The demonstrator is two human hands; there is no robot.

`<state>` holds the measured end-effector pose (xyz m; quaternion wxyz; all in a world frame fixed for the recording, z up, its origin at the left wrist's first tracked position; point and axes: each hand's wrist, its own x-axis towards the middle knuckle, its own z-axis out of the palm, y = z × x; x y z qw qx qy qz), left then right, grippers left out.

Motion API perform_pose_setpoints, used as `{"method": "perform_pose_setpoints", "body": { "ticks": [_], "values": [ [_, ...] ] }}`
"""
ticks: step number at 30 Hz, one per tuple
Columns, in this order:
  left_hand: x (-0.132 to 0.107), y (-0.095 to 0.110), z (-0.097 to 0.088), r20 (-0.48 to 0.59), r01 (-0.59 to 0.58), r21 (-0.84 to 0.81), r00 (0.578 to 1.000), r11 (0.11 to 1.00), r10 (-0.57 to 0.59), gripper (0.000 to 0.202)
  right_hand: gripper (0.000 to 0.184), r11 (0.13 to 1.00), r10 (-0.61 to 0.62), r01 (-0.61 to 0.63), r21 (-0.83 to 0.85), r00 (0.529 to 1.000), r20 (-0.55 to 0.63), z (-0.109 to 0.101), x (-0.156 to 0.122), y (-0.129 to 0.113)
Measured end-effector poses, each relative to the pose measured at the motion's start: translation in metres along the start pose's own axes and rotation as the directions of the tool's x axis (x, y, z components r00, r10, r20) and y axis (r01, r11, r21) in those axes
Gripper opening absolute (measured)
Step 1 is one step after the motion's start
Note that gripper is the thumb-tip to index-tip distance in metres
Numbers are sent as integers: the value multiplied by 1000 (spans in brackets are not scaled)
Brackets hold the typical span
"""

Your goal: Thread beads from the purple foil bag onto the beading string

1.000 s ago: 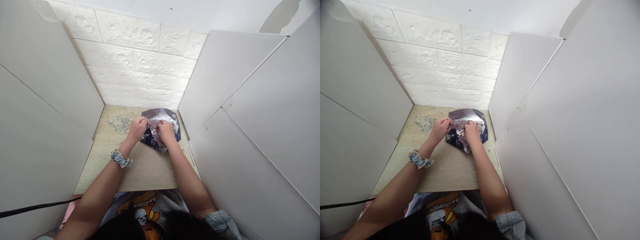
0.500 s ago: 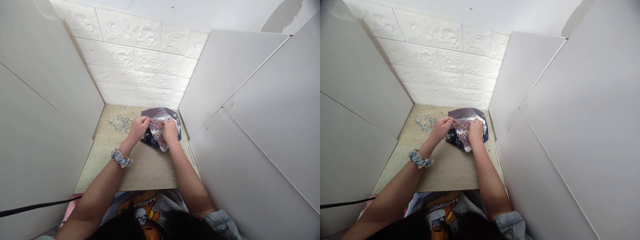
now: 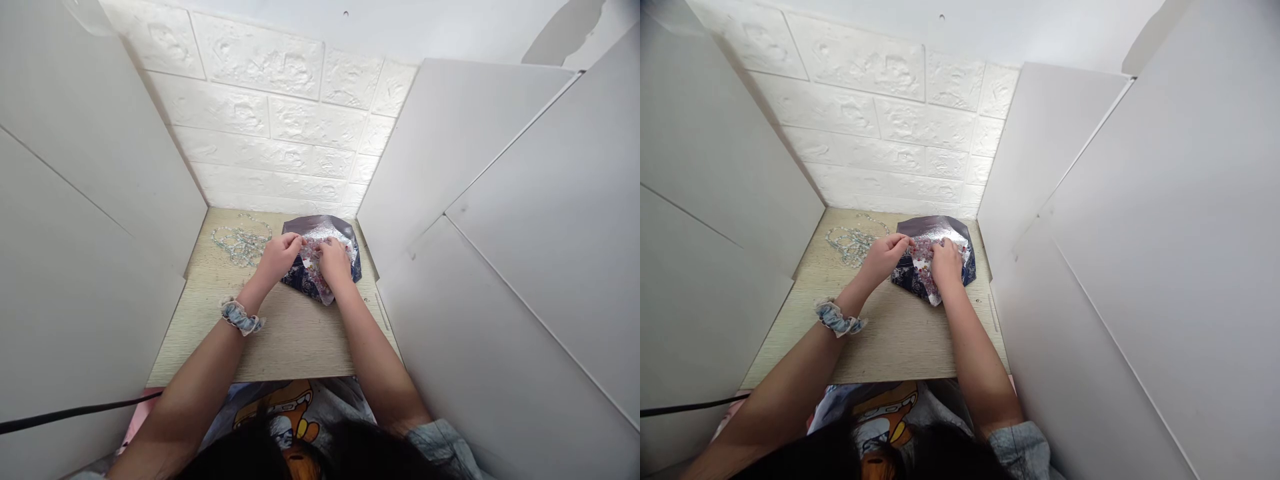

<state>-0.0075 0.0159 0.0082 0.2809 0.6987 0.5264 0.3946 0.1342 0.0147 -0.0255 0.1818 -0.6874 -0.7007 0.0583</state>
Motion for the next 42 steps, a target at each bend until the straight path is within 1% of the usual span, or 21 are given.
{"method": "perform_pose_setpoints", "body": {
  "ticks": [8, 16, 19, 22, 25, 28, 31, 34, 42],
  "values": [
    [0, 3, 0, 6, -7, 24, 1000, 1000, 7, 27, 27, 999, -45, 46, -11, 999, 20, 8, 2, 0],
    [-2, 4, 0, 19, -11, 25, 1000, 1000, 10, 25, 22, 998, -47, 48, -33, 999, 19, 9, 3, -1],
    [0, 0, 1, -26, 2, -2, 1000, 1000, -2, 23, 24, 997, -60, 61, -47, 998, 26, 11, 3, -1],
    [3, -7, 2, -85, 28, -84, 996, 996, -35, 21, 27, 995, -80, 81, -60, 997, 16, 12, 3, -2],
    [5, -11, 2, -106, 51, -134, 992, 990, -65, 21, 28, 996, -76, 75, -51, 997, -15, 14, 4, -4],
    [6, -12, 2, -100, 49, -129, 993, 990, -62, 21, 30, 995, -92, 91, -28, 995, -30, 15, 5, -5],
    [4, -9, 2, -89, 41, -107, 995, 993, -51, 22, 35, 988, -154, 153, -24, 988, -6, 17, 6, -3],
    [3, -5, 1, -74, 38, -80, 996, 996, -44, 22, 33, 980, -195, 196, -25, 981, 12, 19, 7, -2],
    [3, -3, 1, -63, 20, -52, 998, 998, -23, 23, 28, 986, -164, 164, 5, 986, -21, 20, 8, -1]
  ]
}}
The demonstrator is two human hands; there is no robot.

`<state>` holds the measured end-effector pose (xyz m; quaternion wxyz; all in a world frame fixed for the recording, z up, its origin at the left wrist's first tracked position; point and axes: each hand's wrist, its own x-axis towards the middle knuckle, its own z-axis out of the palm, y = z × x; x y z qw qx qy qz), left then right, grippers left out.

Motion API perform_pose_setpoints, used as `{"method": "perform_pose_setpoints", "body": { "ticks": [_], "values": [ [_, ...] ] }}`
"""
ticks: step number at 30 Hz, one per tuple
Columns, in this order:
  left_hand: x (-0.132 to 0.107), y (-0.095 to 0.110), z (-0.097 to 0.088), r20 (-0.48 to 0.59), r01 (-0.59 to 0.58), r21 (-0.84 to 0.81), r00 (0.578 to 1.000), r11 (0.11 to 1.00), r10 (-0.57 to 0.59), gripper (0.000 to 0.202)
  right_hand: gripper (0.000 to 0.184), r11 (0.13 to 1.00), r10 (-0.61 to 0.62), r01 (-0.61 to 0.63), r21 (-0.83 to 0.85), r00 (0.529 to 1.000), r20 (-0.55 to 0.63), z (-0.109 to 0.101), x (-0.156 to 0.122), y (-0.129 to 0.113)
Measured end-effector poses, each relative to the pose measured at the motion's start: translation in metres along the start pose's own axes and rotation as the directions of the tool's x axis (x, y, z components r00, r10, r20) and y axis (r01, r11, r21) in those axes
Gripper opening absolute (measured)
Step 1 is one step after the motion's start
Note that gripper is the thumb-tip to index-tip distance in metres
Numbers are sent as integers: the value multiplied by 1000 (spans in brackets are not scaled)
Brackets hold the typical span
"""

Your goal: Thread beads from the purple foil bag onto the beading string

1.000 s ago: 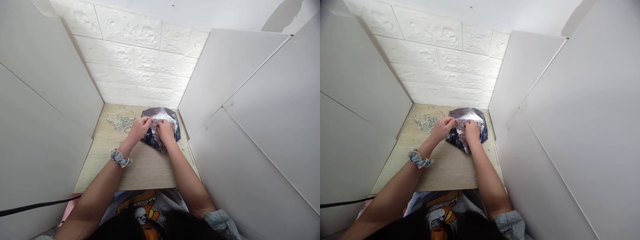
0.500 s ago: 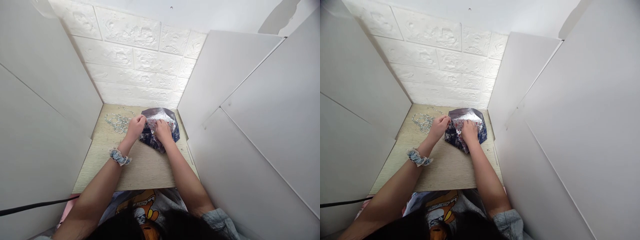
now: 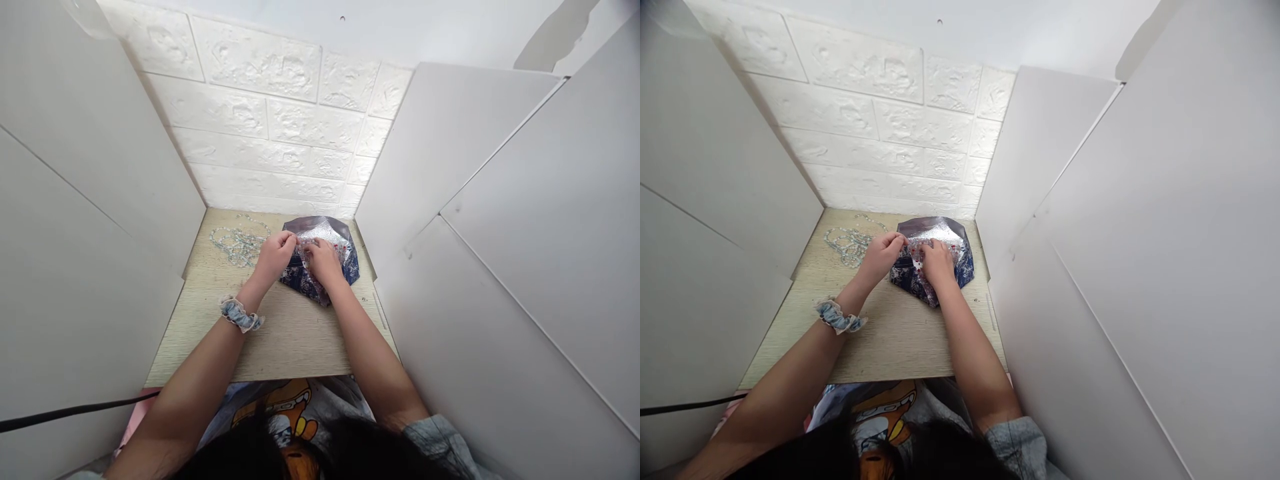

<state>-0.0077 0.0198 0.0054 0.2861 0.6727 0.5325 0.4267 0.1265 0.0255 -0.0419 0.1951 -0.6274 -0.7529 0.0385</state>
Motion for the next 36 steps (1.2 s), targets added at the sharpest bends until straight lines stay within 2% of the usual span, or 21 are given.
{"method": "perform_pose_setpoints", "body": {
  "ticks": [10, 14, 17, 23, 28, 32, 36],
  "values": [
    [-1, -6, 3, 79, 36, -57, 996, 998, -32, 26, 26, 999, 32, -32, -1, 999, 10, -5, 1, -2],
    [1, -11, 7, 82, 32, -128, 996, 991, -22, 27, 26, 999, 40, -40, -11, 998, 39, -9, 0, -1],
    [3, -12, 8, 67, 4, -160, 998, 987, 7, 29, 25, 999, 28, -26, -25, 997, 67, -12, -2, -1],
    [3, -8, 5, 68, -4, -85, 998, 996, 10, 29, 25, 999, -19, 23, -42, 995, 93, -15, -3, -3],
    [2, -8, 5, 126, 19, -123, 992, 992, -4, 29, 25, 997, -60, 64, -47, 994, 89, -11, -4, -5],
    [0, -6, 6, 130, 59, -186, 991, 981, -35, 31, 24, 999, -41, 39, 28, 997, 64, -8, -3, -4],
    [-1, -4, 5, 95, 78, -240, 994, 968, -57, 34, 23, 973, 33, -27, 228, 999, -21, -15, -2, -3]
  ]
}}
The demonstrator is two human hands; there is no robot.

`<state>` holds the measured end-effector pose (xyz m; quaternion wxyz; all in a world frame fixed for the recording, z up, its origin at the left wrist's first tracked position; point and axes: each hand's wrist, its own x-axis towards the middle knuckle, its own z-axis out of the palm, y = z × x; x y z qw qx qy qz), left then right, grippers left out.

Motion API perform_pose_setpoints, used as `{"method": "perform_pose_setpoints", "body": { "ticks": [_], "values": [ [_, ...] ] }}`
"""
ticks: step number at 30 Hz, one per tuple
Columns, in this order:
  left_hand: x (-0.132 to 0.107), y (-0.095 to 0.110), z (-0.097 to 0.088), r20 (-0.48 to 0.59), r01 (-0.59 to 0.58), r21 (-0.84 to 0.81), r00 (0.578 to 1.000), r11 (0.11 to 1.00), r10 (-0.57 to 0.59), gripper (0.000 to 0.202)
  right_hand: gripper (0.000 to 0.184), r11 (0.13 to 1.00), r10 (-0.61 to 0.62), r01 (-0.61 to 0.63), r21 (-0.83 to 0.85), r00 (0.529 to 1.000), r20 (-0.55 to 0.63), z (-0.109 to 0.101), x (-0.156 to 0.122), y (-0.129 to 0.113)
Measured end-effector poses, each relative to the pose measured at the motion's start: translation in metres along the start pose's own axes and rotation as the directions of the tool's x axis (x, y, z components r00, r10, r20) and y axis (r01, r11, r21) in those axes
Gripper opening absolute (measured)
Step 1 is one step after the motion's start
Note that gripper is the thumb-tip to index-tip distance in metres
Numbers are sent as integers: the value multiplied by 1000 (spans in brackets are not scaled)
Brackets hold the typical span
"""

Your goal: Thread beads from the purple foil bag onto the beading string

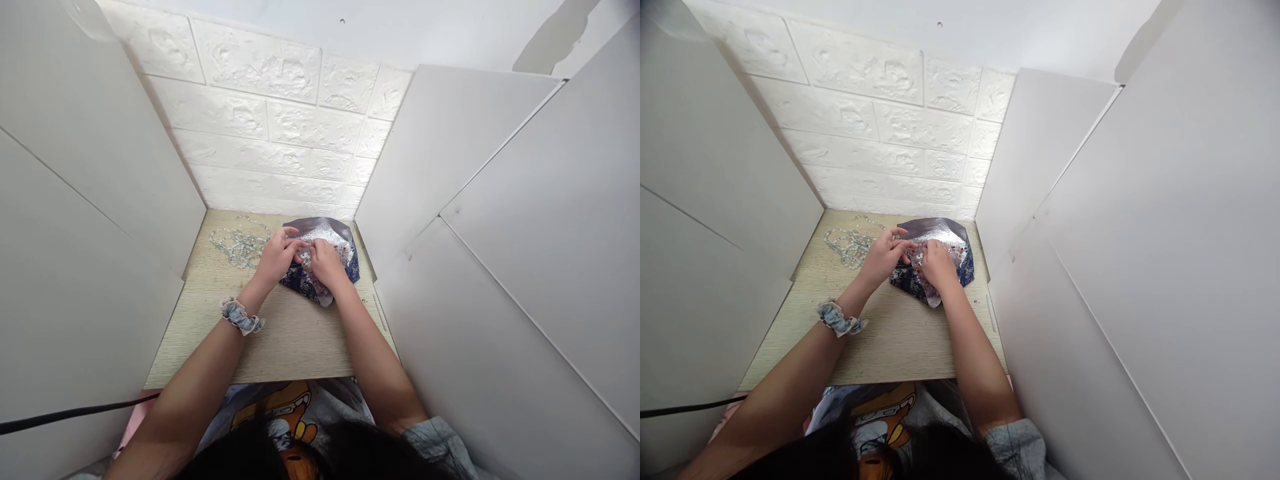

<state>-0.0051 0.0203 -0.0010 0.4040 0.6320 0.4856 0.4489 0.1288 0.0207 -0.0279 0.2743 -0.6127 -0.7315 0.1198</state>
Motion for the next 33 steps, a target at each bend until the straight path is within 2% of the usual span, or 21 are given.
{"method": "perform_pose_setpoints", "body": {
  "ticks": [3, 5, 8, 12, 16, 21, 33],
  "values": [
    [-1, 1, 0, -3, -7, -4, 1000, 1000, 7, 30, 23, 977, 29, -14, 214, 997, -67, -8, 1, -2],
    [-1, 1, 0, 18, -4, -2, 1000, 1000, 4, 25, 20, 924, 60, -23, 382, 995, -85, -11, 2, -4],
    [-2, 3, -1, 29, -14, 7, 999, 1000, 14, 21, 17, 784, 102, -57, 618, 994, -38, -13, 1, -5],
    [-3, 6, -2, -6, -49, 10, 999, 999, 49, 22, 17, 606, 75, -61, 793, 997, 19, -14, -1, -8],
    [-4, 8, -3, 4, -48, 52, 999, 998, 48, 23, 17, 478, 71, -98, 873, 995, 72, -18, -3, -13],
    [-5, 9, -2, 50, -17, 72, 999, 997, 13, 23, 16, 392, 52, -93, 915, 996, 79, -16, -3, -12],
    [-4, 9, -4, 79, -19, 59, 997, 998, 15, 25, 18, 402, 11, -43, 915, 999, 42, -11, -2, -9]
  ]
}}
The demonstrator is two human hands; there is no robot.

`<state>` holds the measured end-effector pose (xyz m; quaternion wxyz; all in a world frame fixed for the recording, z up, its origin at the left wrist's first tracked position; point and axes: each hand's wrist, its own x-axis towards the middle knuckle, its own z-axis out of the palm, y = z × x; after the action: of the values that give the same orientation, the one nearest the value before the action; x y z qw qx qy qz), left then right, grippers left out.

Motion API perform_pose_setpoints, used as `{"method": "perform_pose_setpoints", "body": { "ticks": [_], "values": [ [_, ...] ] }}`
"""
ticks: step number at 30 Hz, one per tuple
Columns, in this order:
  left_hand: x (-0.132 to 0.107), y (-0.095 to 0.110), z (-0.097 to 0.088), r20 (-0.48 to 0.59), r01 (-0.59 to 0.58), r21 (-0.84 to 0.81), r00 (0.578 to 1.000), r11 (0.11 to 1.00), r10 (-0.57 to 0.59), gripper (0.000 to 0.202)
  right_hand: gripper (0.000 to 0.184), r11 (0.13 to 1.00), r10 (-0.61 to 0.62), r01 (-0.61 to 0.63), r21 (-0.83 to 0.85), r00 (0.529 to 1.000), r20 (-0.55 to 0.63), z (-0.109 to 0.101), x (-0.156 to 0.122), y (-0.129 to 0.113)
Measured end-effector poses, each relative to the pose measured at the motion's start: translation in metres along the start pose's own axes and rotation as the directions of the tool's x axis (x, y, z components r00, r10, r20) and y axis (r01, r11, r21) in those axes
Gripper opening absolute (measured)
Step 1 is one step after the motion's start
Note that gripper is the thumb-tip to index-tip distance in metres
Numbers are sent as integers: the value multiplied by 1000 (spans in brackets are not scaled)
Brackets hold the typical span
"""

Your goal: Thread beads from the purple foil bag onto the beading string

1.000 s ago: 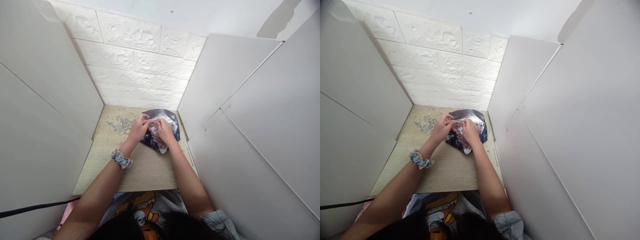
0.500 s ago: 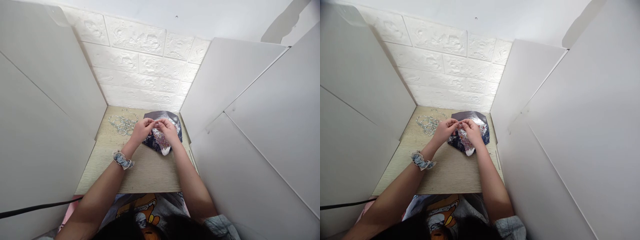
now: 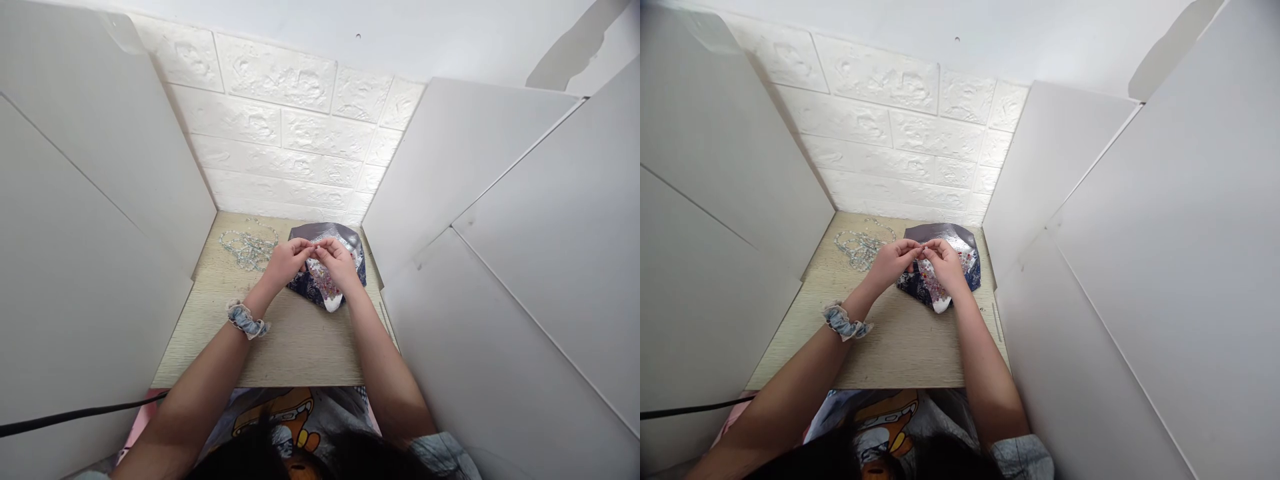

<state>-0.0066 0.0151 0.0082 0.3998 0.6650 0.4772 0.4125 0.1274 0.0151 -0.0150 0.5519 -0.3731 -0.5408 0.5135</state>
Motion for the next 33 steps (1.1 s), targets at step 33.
{"method": "perform_pose_setpoints", "body": {
  "ticks": [33],
  "values": [
    [-1, 4, -6, 60, 50, -91, 997, 995, -45, 25, 20, 1000, -1, 2, -11, 999, 37, 1, -4, -9]
  ]
}}
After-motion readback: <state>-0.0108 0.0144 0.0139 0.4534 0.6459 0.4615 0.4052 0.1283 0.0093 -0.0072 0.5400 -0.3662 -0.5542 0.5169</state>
